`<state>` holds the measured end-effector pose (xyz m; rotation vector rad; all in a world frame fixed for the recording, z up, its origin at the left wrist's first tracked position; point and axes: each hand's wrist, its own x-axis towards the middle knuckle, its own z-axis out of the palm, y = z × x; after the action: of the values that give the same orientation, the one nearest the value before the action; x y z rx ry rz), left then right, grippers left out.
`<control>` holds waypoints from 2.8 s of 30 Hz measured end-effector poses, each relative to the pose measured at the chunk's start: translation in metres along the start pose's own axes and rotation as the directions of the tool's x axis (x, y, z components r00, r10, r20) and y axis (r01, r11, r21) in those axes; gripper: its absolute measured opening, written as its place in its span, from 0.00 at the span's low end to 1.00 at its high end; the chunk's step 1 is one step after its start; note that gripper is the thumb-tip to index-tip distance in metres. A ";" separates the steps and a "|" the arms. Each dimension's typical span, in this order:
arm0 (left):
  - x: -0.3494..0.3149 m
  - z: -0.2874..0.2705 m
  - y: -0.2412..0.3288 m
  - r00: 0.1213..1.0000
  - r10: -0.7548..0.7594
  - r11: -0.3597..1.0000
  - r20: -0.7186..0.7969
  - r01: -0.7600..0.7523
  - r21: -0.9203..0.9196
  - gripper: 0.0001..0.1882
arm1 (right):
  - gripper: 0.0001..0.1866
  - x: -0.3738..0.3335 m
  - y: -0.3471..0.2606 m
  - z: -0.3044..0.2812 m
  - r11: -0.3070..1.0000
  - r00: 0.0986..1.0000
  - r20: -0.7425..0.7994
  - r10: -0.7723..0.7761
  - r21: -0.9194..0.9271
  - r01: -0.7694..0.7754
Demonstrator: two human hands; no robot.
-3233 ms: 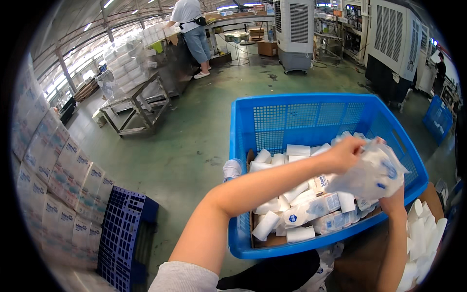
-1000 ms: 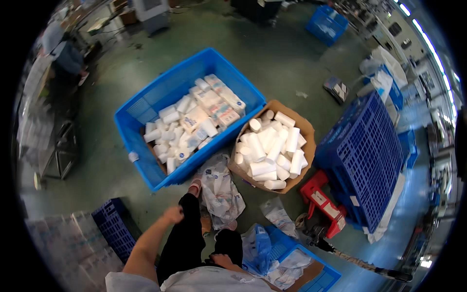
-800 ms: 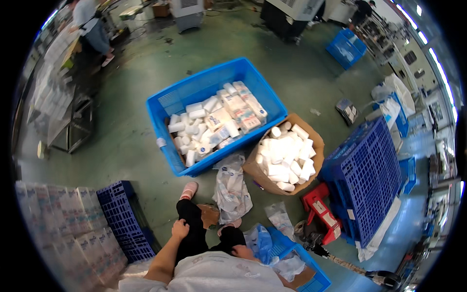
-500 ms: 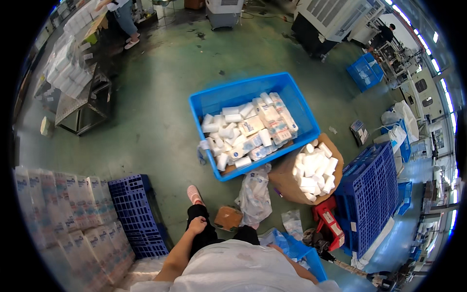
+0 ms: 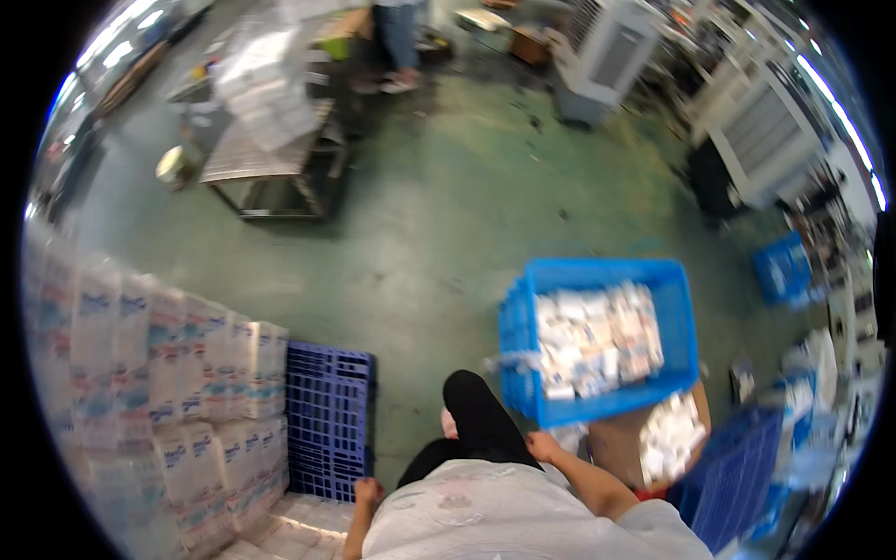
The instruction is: The person picks up individual white paper rolls from a blue bin, places them into a large plastic bag on a metal table, and seals the bag using a handheld tape dispenser.
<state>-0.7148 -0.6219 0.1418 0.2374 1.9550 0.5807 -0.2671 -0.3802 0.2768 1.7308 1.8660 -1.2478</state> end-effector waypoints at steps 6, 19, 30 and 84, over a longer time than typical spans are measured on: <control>0.039 0.033 0.062 0.999 -0.044 0.987 -0.023 0.047 0.151 0.09 | 0.20 0.130 -0.035 -0.054 0.991 0.991 0.082 0.106 0.076 -0.112; 0.134 -0.057 0.474 0.987 0.023 0.832 -0.158 -0.107 -0.545 0.09 | 0.16 0.443 -0.407 -0.238 0.838 0.904 0.186 -0.384 -0.340 0.426; 0.345 -0.312 0.543 0.934 -0.126 0.794 -0.333 -0.106 -0.598 0.06 | 0.13 0.554 -0.863 -0.321 0.680 0.686 -0.407 -0.604 0.186 0.709; 0.679 -0.657 1.384 0.099 0.390 0.460 0.916 -0.882 -0.100 0.11 | 0.05 0.553 -1.384 -0.207 0.456 0.133 -0.596 0.792 0.722 0.520</control>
<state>-1.7262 0.6609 0.5170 1.5784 0.7537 0.3496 -1.5949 0.2836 0.5231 4.2131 0.9071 -0.8852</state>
